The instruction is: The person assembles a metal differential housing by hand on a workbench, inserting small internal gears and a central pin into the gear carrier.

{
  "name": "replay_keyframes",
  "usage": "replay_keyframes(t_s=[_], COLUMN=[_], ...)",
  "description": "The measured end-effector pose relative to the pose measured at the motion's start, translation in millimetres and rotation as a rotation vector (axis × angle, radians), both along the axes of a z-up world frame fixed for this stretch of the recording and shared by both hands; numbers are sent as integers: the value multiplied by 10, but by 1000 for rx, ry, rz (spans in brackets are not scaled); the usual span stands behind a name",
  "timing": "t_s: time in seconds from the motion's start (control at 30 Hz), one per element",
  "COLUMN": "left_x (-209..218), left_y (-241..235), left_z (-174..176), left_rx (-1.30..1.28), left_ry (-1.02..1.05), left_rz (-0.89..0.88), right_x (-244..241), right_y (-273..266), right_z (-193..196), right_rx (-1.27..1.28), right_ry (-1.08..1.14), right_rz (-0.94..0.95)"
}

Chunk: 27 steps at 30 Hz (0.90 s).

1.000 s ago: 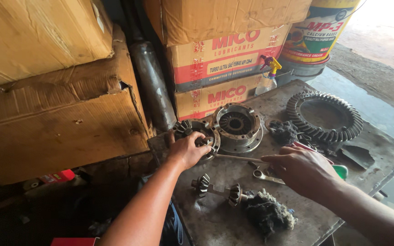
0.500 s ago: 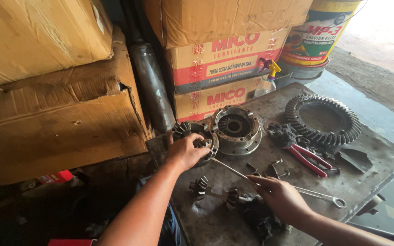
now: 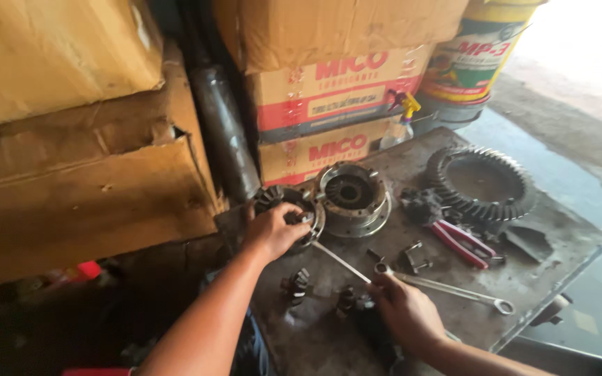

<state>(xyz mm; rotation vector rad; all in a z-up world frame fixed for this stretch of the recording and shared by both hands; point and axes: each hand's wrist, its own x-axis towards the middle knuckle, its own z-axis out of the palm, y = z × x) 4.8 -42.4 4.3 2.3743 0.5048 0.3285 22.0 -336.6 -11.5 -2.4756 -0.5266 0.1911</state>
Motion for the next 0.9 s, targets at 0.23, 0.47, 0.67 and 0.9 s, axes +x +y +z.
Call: replay_keyframes(t_s=[0.23,0.47,0.67,0.9], left_x=[14,-12,-61,-151], left_y=[34,-26,-99,-169], left_z=[45,47,162,235], left_rx=[-203,-26,-7,-32], left_ry=[-132,-14,-10,-12], left_rz=[30,4,20,42], right_x=[48,442,689,981], right_y=[119,-86,-167,1071], right_z=[228,330,513,1017], right_rx=[38,-229,-263,-75], right_ry=[94,-71,-221,-77], right_rz=[85,275,261,223])
